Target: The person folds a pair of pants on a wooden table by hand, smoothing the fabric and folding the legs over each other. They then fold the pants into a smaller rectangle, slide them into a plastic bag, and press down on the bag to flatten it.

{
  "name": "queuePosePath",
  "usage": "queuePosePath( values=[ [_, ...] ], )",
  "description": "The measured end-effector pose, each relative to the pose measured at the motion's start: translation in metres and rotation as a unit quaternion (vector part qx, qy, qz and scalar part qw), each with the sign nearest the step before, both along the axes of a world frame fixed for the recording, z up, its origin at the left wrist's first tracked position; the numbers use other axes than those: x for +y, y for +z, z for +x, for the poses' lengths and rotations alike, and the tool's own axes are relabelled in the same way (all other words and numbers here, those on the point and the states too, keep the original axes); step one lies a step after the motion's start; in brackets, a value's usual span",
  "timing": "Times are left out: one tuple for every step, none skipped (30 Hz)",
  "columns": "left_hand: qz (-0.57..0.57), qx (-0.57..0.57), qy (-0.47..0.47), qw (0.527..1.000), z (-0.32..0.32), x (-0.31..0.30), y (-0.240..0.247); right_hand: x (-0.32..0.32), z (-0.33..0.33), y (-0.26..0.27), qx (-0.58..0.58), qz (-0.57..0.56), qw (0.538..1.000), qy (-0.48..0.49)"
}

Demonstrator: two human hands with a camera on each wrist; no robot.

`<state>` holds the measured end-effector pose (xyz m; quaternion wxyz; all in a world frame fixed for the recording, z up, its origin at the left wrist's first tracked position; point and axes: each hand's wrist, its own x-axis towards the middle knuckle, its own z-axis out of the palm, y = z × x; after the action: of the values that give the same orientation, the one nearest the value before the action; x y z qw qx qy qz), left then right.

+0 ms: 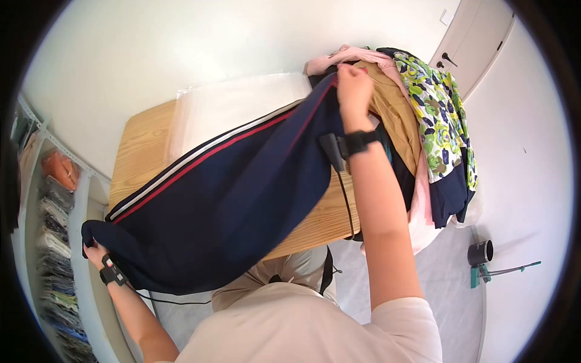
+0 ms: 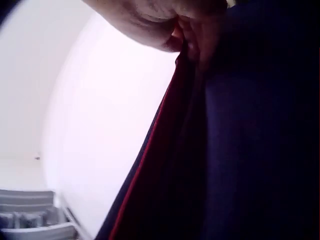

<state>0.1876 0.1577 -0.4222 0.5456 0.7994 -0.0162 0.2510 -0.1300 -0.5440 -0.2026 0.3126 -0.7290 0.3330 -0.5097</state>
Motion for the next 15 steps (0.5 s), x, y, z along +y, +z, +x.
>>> queuePosePath(
  values=[
    [0.13,0.028,0.073,0.988,-0.02,-0.019,0.027,-0.015,0.011,-0.018,0.131,-0.019,0.991,-0.024],
    [0.13,0.025,0.075,0.988,-0.023,-0.031,0.035,-0.03,0.022,-0.049,0.154,-0.011,0.988,0.012],
    [0.225,0.075,0.164,0.958,-0.024,-0.04,0.04,-0.043,0.033,-0.076,0.176,-0.004,0.983,0.048],
    [0.315,0.125,0.249,0.907,-0.023,-0.043,0.042,-0.048,0.035,-0.091,0.283,0.03,0.956,0.071],
    [0.309,0.101,0.211,0.922,-0.006,-0.022,0.021,-0.048,0.031,-0.103,0.387,0.064,0.915,0.093],
    [0.282,0.102,0.164,0.94,0.001,-0.013,0.013,-0.045,0.027,-0.113,0.408,0.1,0.903,0.088],
    [0.253,0.104,0.116,0.955,0.01,-0.005,0.003,-0.04,0.023,-0.118,0.429,0.137,0.889,0.081],
    [0.255,0.105,0.117,0.954,0.023,0.0,-0.005,-0.039,0.018,-0.12,0.392,0.157,0.901,0.096],
    [0.121,0.112,0.053,0.985,0.044,0.01,-0.021,-0.048,0.016,-0.125,0.394,0.158,0.9,0.099],
    [-0.016,0.116,-0.009,0.993,0.063,0.022,-0.037,-0.063,0.016,-0.135,0.362,0.152,0.916,0.085],
    [-0.151,0.116,-0.066,0.98,0.076,0.037,-0.05,-0.07,0.018,-0.145,0.33,0.146,0.93,0.075],
    [-0.279,0.111,-0.116,0.947,0.077,0.058,-0.059,-0.054,0.014,-0.121,0.368,0.084,0.926,0.021],
    [0.038,0.037,-0.066,0.996,0.066,0.058,-0.058,-0.032,0.009,-0.089,0.402,0.021,0.915,-0.027],
    [0.144,0.098,-0.032,0.984,0.012,0.015,-0.001,-0.037,0.013,-0.088,0.37,0.01,0.926,-0.074],
    [0.323,0.079,0.001,0.943,-0.017,-0.01,0.031,-0.047,0.019,-0.103,0.333,-0.057,0.934,-0.115]
  ],
)
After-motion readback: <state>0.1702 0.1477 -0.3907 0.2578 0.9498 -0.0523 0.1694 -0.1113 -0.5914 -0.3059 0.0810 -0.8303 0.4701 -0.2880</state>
